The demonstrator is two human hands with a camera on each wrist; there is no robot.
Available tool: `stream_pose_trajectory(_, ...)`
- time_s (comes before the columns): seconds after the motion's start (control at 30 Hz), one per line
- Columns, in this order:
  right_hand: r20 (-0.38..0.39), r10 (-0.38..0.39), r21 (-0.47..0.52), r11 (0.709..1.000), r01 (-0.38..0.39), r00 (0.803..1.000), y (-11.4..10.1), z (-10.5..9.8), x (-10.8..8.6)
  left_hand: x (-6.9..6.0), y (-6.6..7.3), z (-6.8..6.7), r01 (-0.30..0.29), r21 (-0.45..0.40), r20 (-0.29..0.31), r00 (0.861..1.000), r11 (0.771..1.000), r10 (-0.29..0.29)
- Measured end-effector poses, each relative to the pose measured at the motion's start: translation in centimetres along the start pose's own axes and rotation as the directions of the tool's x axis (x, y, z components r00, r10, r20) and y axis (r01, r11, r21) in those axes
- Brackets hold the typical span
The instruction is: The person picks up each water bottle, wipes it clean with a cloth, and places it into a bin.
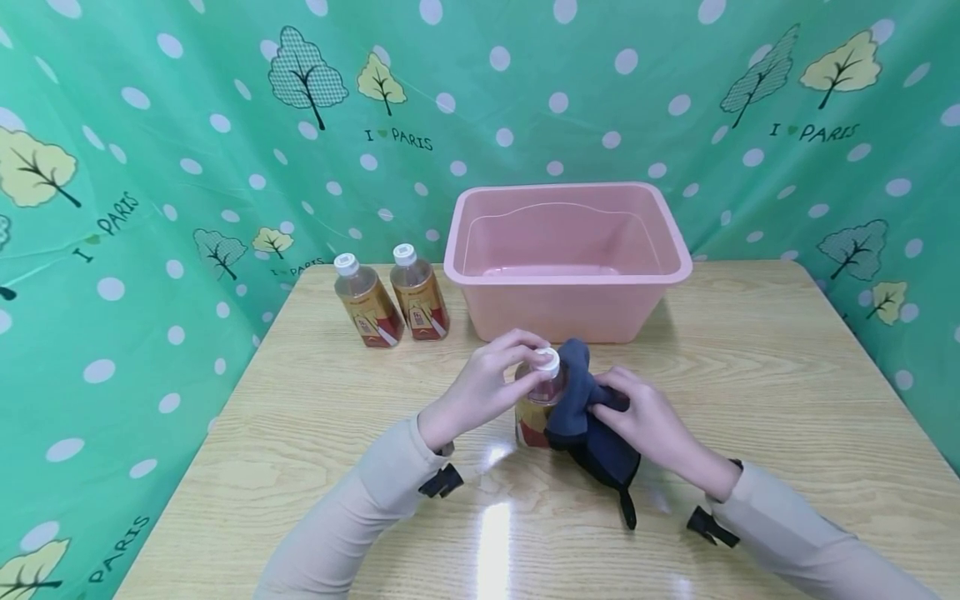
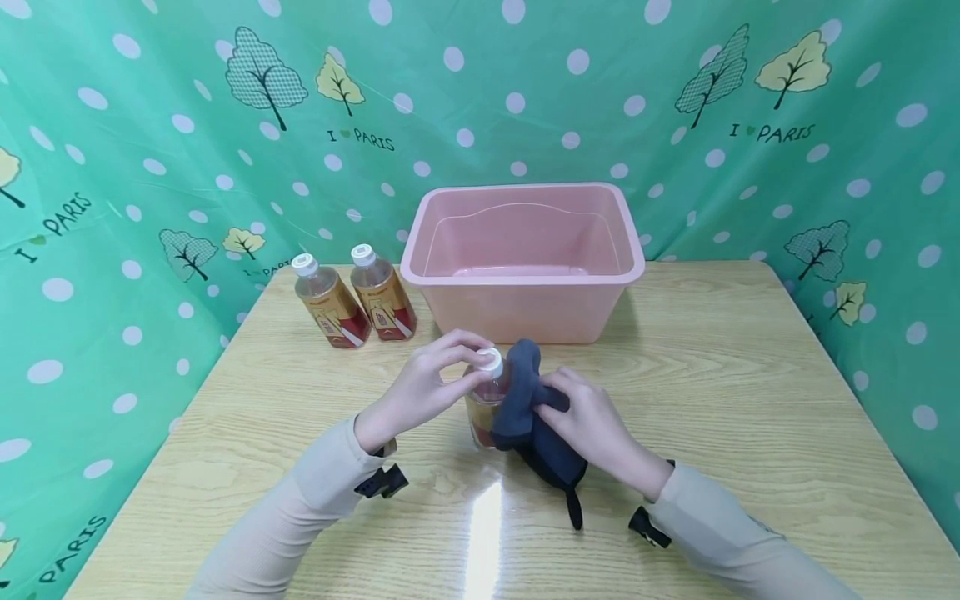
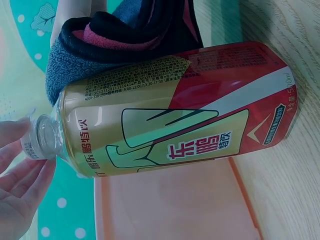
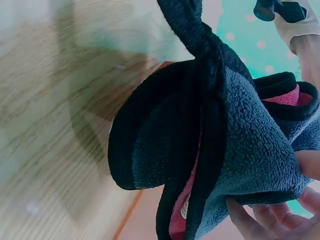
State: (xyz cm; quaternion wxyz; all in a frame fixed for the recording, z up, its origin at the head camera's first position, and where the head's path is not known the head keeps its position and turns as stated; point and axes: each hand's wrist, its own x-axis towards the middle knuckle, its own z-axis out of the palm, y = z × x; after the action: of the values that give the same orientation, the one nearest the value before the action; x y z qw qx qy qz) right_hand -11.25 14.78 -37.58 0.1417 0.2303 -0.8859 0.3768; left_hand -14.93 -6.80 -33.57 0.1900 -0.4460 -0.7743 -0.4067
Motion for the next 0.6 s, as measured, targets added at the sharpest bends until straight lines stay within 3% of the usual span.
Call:
stream_pose_trajectory(0.23, -0.011, -0.023, -0.014, 1.000, 0.023, 1.000, 0.07, 0.03, 0.12, -0.01, -0.02, 0.07, -0.005, -0.001, -0.002, 1.000, 1.000, 0.005)
stream_pose_trajectory(0.6, 0.033, -0.013, -0.049, 0.999, 0.014, 0.999, 0.96, 0.94, -0.07, -0.03, -0.07, 0.09, -0.015, -0.008, -0.010, 1.000, 1.000, 0.015)
